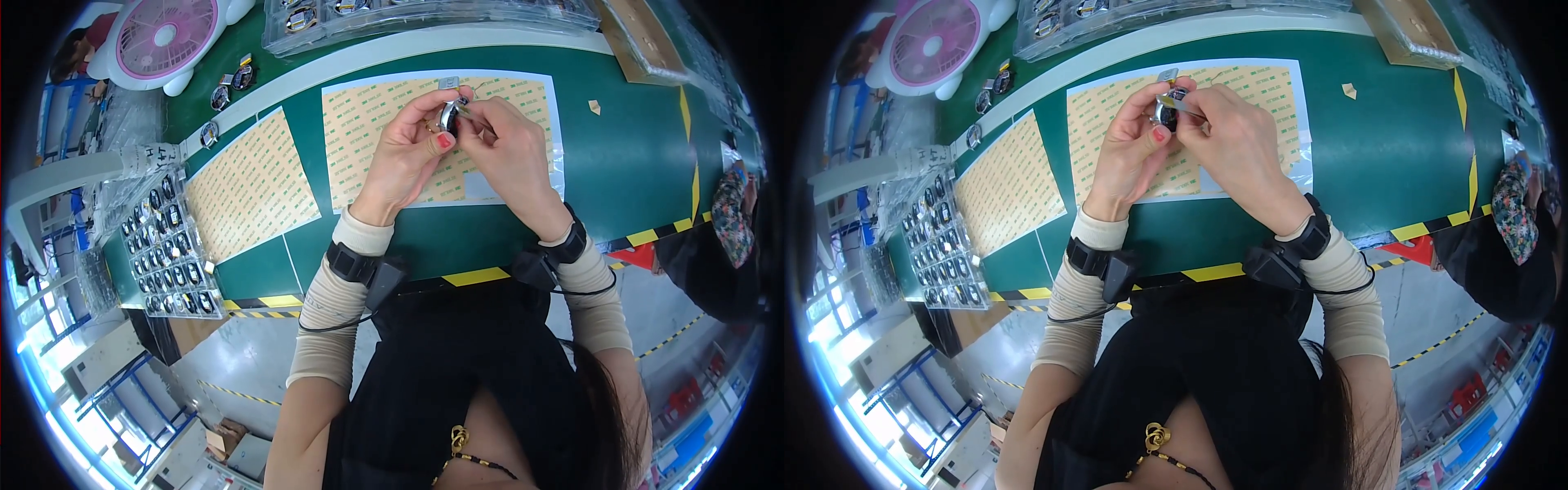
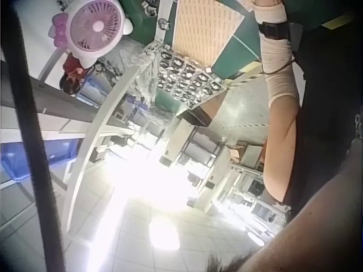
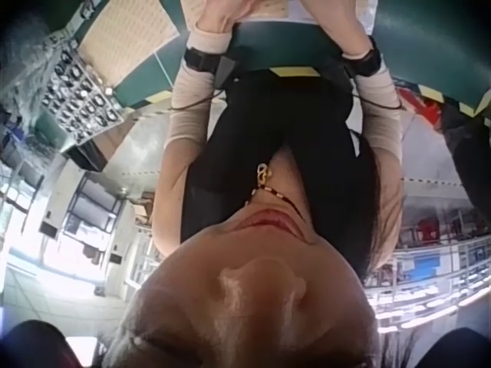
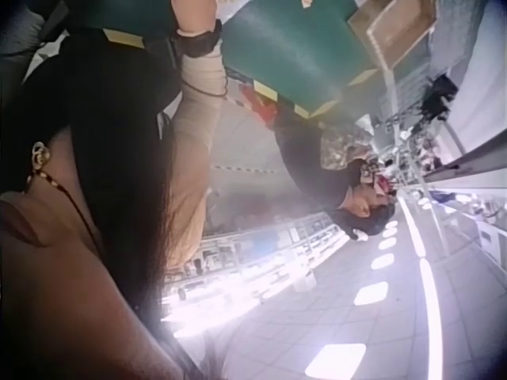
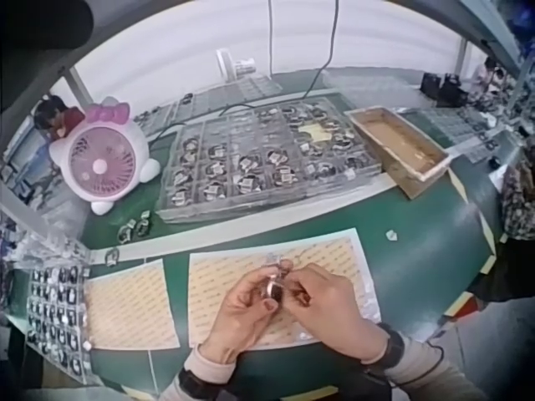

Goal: The person picks up a watch component from a tray, peels a small adhesive piece from a sheet using tweezers, and presses it onto the component. After repeating this process, they place the components back into the tray and cover it with a plastic sheet.

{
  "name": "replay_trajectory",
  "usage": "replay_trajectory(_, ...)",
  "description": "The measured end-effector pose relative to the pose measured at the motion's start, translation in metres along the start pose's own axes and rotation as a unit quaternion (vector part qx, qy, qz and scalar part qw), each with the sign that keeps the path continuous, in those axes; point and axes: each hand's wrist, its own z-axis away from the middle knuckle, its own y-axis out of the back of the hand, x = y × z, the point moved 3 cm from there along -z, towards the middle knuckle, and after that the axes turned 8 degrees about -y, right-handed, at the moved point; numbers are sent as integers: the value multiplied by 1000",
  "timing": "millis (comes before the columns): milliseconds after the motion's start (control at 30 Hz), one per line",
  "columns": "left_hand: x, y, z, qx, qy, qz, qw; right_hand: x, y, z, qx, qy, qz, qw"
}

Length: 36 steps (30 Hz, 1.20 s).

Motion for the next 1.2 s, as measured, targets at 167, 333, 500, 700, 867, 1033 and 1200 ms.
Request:
replay_trajectory(167,0,-3,0,2,4,8,1000,7,-1,-1,-26,-63,-70,995)
replay_trajectory(333,0,-3,1,12,15,6,1000,8,-1,0,-70,-126,-128,981)
replay_trajectory(500,2,-5,2,16,16,-48,999,11,0,-1,-107,-187,-187,958)
replay_trajectory(700,2,-5,1,-2,-8,-115,993,19,-5,-2,-149,-296,-349,876)
replay_trajectory(867,-1,-1,-1,1,6,-88,996,29,-6,0,-198,-374,-441,792)
replay_trajectory(1033,2,5,1,84,70,35,993,19,5,-6,-128,-335,-342,869)
replay_trajectory(1200,-1,4,0,63,59,28,996,16,2,-2,-139,-242,-206,938)
